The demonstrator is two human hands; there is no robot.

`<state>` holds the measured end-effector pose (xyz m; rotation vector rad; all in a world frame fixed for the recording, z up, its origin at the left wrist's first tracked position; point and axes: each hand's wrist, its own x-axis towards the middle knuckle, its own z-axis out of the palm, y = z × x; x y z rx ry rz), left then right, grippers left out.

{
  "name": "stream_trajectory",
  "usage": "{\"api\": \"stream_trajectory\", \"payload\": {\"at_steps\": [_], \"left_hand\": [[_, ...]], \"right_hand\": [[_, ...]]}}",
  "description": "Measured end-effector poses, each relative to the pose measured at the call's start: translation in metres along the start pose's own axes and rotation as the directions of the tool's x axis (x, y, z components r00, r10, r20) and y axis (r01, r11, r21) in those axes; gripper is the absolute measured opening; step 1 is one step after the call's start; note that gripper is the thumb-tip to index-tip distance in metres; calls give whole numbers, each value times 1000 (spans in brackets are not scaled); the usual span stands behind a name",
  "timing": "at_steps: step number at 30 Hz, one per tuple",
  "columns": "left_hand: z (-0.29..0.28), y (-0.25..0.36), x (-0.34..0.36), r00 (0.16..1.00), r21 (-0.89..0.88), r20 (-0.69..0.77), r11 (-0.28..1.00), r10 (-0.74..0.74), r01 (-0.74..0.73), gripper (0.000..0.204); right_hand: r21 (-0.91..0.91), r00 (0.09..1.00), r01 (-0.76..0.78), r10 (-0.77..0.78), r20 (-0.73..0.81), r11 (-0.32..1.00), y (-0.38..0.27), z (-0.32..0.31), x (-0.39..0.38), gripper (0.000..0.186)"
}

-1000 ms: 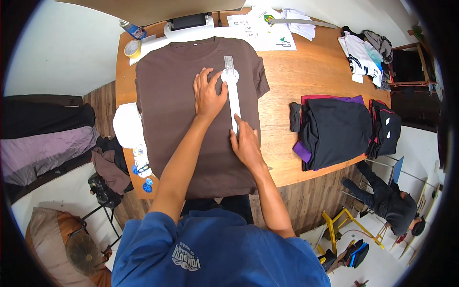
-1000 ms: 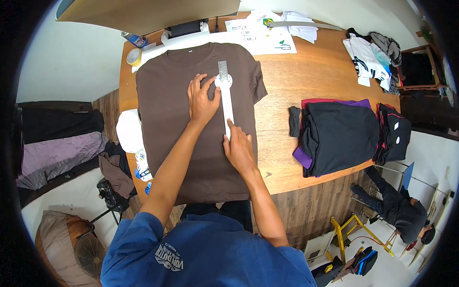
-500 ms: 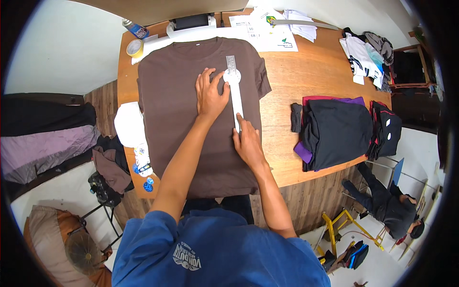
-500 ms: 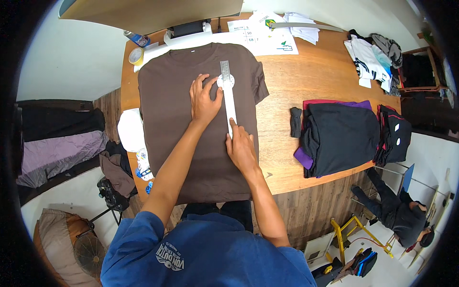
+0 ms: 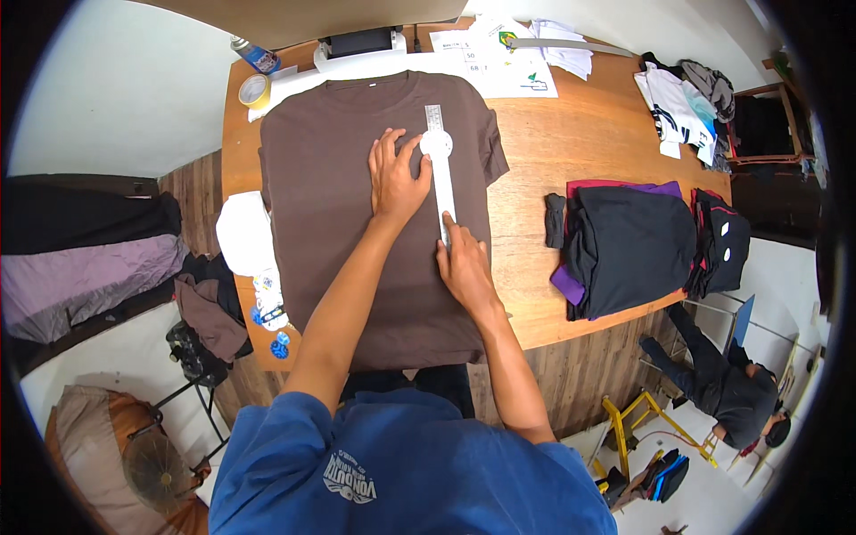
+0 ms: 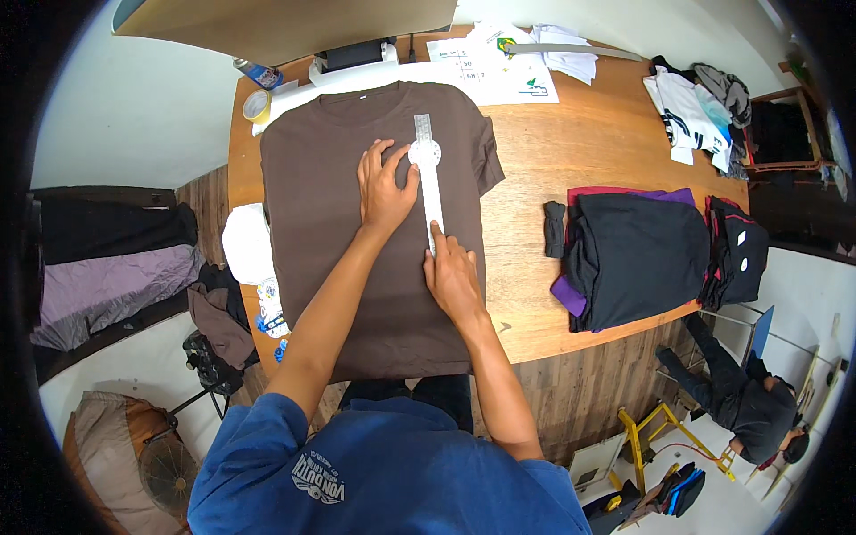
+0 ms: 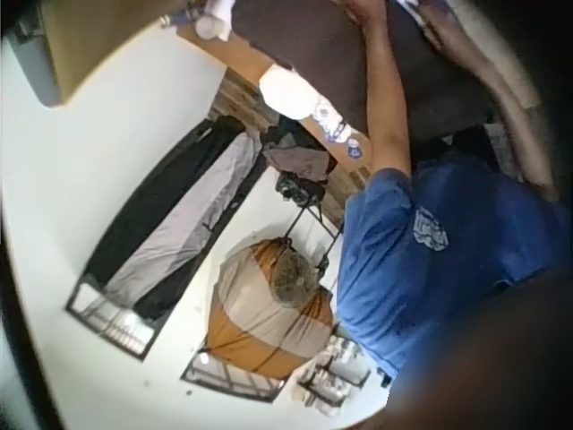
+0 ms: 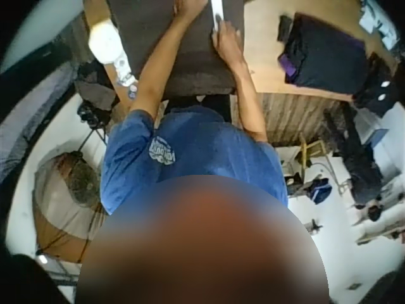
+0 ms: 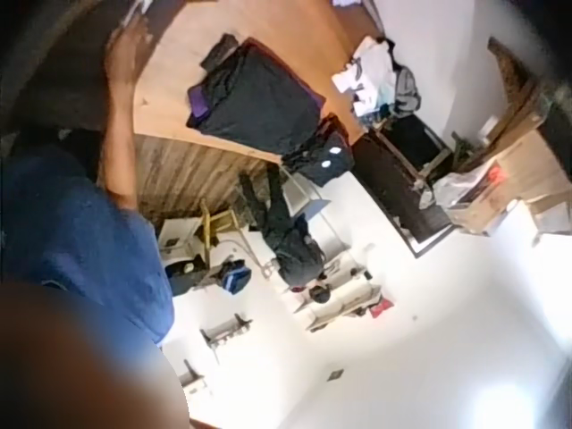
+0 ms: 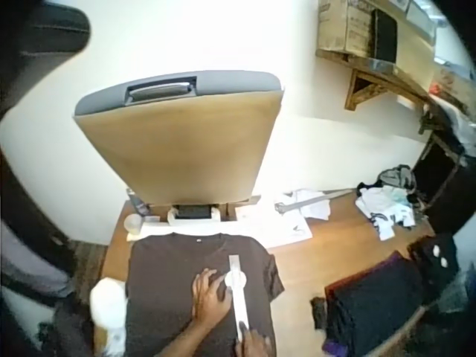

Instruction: Align a heat transfer design on a t-shirt using a ruler, use a heat press, and weed additional transfer designs.

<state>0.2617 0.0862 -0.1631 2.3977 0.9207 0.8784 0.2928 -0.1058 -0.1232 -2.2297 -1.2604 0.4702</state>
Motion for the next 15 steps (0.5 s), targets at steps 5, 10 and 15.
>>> {"api": "stream_trajectory", "payload": {"at_steps": [5, 10, 15], "left_hand": [[1, -3, 0, 1000, 19, -2, 1000, 10, -10, 36], [-3, 3, 1, 999, 32, 45, 999, -11, 9, 43], [-4, 7, 1, 998, 52, 59, 999, -8, 5, 44]], "right_hand": [[4, 1000, -17, 17, 21, 1000, 0, 0, 0, 53], [5, 999, 19, -18, -43, 1000, -2, -1, 2, 52], [10, 999, 5, -5, -36, 1000, -4, -2, 1, 53]]}}
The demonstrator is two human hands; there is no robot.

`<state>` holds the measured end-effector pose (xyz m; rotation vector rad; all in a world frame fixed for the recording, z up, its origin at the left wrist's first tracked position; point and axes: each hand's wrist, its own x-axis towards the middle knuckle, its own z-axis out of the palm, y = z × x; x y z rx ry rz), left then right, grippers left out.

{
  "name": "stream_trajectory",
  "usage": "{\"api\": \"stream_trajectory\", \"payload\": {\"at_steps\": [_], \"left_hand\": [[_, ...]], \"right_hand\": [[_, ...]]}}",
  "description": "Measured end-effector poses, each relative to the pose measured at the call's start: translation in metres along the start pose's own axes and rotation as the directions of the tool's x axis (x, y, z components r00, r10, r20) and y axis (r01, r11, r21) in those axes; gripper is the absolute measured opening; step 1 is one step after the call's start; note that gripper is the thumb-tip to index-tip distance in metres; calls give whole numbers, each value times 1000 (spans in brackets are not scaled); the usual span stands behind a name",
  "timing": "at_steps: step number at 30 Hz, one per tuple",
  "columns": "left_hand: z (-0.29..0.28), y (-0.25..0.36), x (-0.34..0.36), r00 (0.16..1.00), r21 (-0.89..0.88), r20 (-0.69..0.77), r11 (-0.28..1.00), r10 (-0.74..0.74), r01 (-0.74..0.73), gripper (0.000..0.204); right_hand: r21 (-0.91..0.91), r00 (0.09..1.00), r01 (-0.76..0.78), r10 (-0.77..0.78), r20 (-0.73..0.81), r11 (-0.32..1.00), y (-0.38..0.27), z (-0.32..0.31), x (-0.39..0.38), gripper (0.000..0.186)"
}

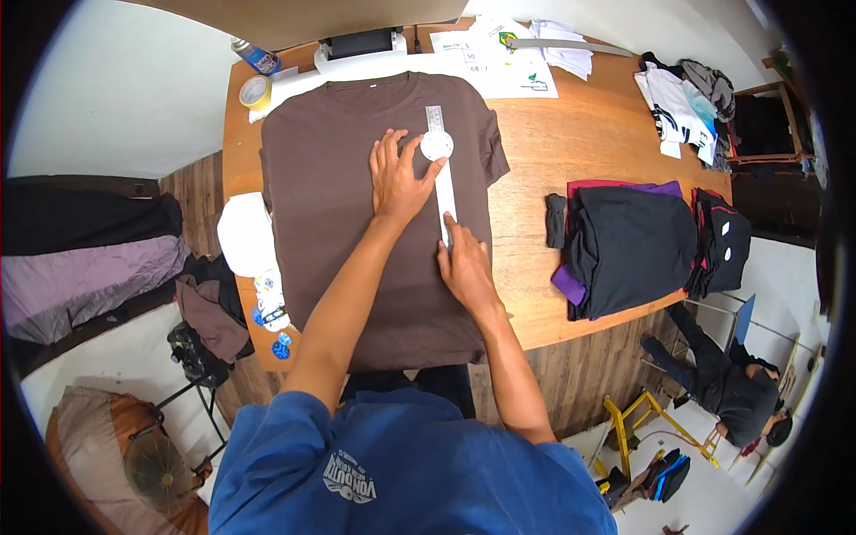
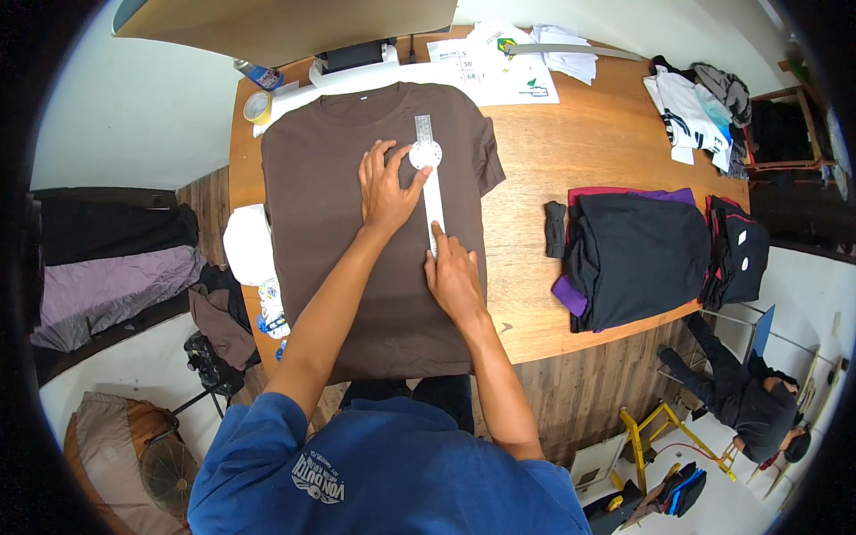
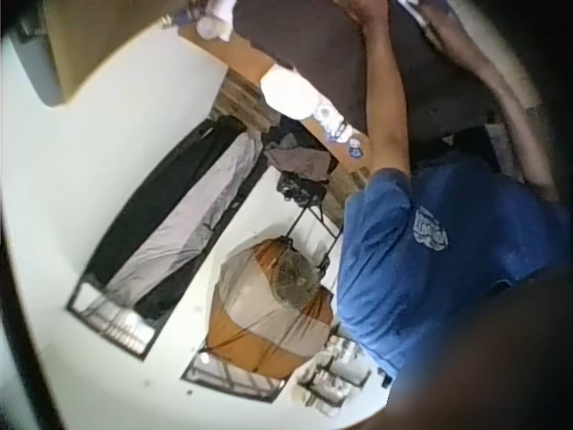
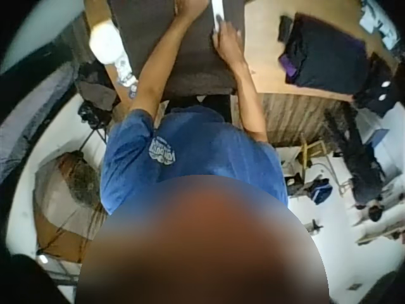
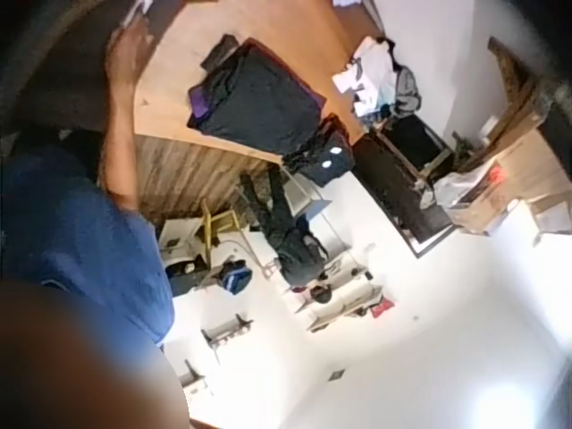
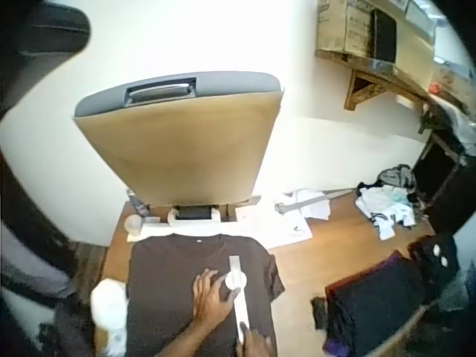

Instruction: Align a heat transfer design on a t-shirt using a ruler, use a heat press, and weed additional transfer designs.

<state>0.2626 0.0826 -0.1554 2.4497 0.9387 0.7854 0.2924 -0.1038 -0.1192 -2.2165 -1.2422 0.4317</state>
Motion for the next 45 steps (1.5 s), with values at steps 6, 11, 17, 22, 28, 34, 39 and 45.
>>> {"api": "stream_trajectory", "payload": {"at_steps": [6, 11, 17, 22, 28, 34, 39, 45], "left_hand": [[1, -3, -1, 1000, -18, -27, 1000, 5, -6, 41], [2, -6, -1, 999, -6, -37, 1000, 11, -11, 40], [2, -4, 0, 999, -10, -36, 1000, 12, -12, 41], [3, -4, 3, 1000, -28, 0, 1000, 3, -3, 49], [-2, -15, 10, 978, 22, 139, 987, 156, -161, 53], [-5, -25, 16, 932, 129, 304, 961, 196, -244, 59], [-3, -21, 16, 936, 175, 317, 961, 149, -213, 62], [-2, -21, 16, 936, 193, 321, 957, 146, -216, 63]], "right_hand": [[-6, 1000, -1, 1, 11, 1000, -1, 0, 0, 53], [23, 1000, -24, 24, 18, 999, -1, 2, -1, 50], [-21, 999, -7, 7, 34, 1000, 4, 3, -2, 52], [-21, 1000, -7, 8, 20, 1000, 2, 2, 2, 52], [6, 1000, -2, 2, 28, 1000, 1, 1, 2, 52], [10, 1000, 5, -5, 7, 1000, 3, 5, 1, 53], [36, 997, -45, 43, 63, 998, 7, 5, -2, 51], [32, 998, -40, 38, 58, 999, 10, 7, -3, 50]]}}
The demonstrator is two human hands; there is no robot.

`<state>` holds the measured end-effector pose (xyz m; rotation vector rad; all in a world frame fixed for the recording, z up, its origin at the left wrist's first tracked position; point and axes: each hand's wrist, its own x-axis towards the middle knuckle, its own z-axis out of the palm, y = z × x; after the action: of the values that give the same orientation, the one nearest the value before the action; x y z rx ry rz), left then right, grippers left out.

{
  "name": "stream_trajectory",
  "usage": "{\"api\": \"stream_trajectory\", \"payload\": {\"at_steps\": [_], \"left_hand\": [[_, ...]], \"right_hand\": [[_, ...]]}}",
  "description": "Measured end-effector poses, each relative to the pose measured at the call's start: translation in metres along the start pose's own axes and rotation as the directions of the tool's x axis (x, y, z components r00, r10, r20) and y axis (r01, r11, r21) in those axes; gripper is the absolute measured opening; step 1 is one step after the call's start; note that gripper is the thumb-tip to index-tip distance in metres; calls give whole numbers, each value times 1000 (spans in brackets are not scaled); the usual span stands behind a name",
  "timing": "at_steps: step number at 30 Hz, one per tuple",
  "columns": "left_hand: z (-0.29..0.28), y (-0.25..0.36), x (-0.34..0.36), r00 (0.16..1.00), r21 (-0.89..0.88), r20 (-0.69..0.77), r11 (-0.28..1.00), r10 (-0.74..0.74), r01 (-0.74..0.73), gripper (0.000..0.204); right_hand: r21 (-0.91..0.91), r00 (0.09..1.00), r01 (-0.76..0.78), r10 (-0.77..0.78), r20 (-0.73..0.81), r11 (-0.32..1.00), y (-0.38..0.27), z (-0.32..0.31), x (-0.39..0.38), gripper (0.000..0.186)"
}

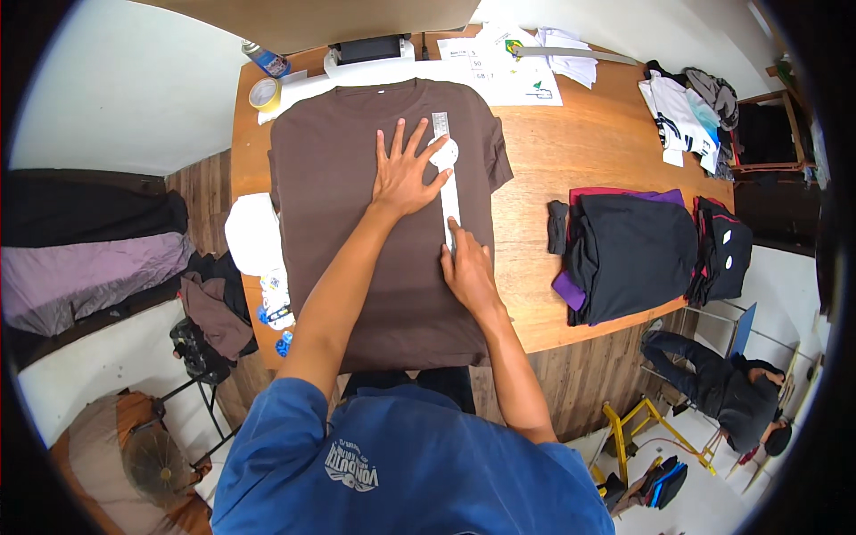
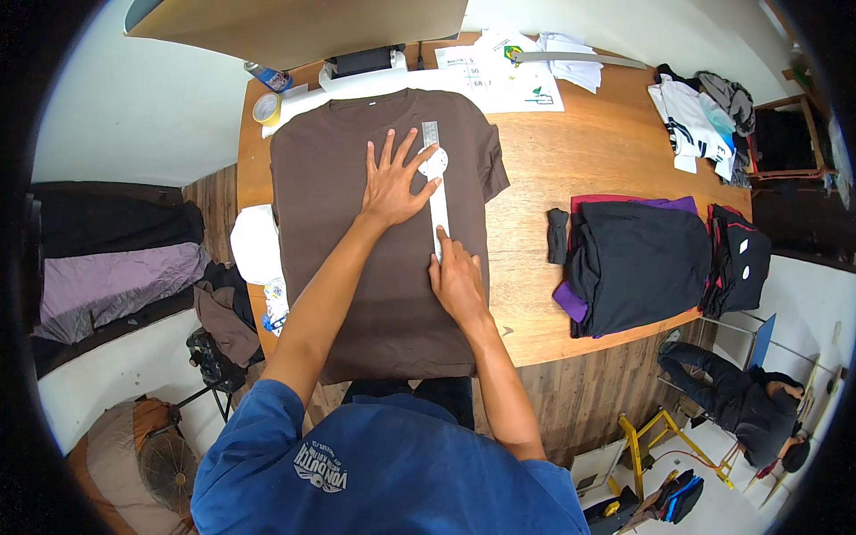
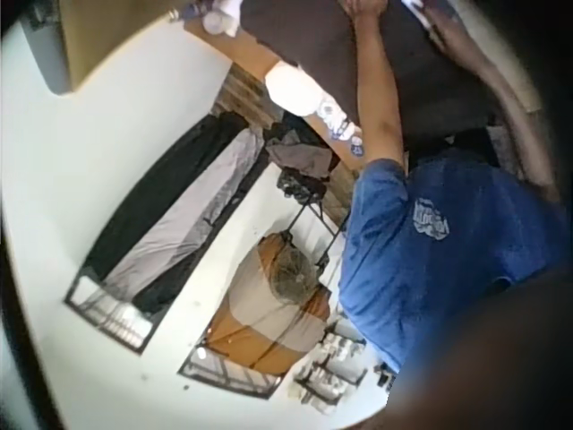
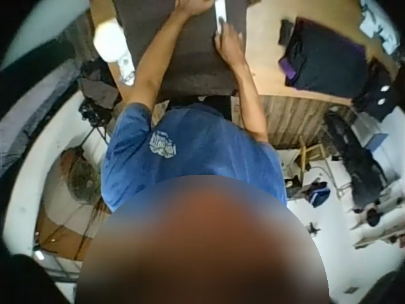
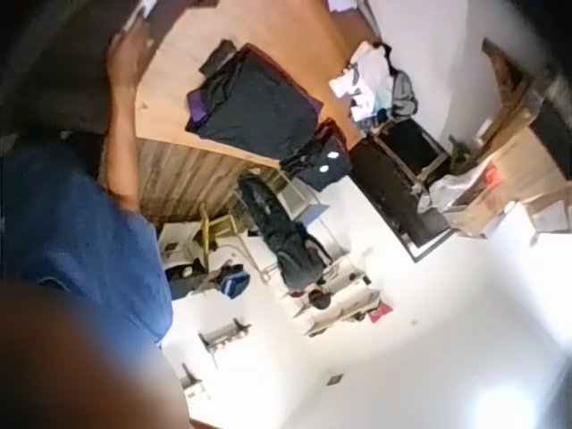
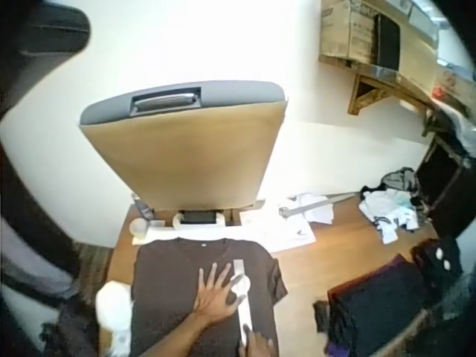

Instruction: Align a heat transfer design on a t-shirt using a ruler, use a heat press, and weed additional transfer designs.

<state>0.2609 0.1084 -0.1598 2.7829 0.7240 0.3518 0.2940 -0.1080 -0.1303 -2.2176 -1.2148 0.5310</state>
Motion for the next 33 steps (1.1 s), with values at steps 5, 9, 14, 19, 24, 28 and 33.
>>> {"api": "stream_trajectory", "payload": {"at_steps": [5, 9, 14, 19, 24, 28, 33], "left_hand": [[1, -1, 0, 1000, -3, -2, 1000, 1, -1, 62], [-1, 0, 0, 1000, -14, -3, 1000, -4, 4, 62], [-1, 0, 0, 1000, 2, 5, 1000, -10, 10, 62], [-2, 1, 0, 1000, -1, -4, 1000, -9, 9, 61], [-2, 1, 0, 1000, -6, -7, 1000, -10, 10, 61], [-2, 0, 0, 1000, -15, -11, 1000, -6, 6, 62], [-2, 1, 0, 1000, -20, -13, 1000, -8, 8, 62]], "right_hand": [[-8, 1000, 13, -13, -14, 1000, 0, 2, -1, 50], [-6, 1000, 16, -16, -21, 1000, 1, 3, -1, 50], [-18, 999, 25, -26, -27, 1000, 0, 3, -1, 50], [-13, 1000, 16, -17, -24, 1000, 0, 3, -1, 50], [-18, 999, 20, -21, -28, 1000, -1, 1, -1, 49], [-24, 999, 19, -20, -35, 1000, -1, 2, -1, 49], [-14, 999, 24, -25, -42, 1000, 2, 4, -1, 50]]}}
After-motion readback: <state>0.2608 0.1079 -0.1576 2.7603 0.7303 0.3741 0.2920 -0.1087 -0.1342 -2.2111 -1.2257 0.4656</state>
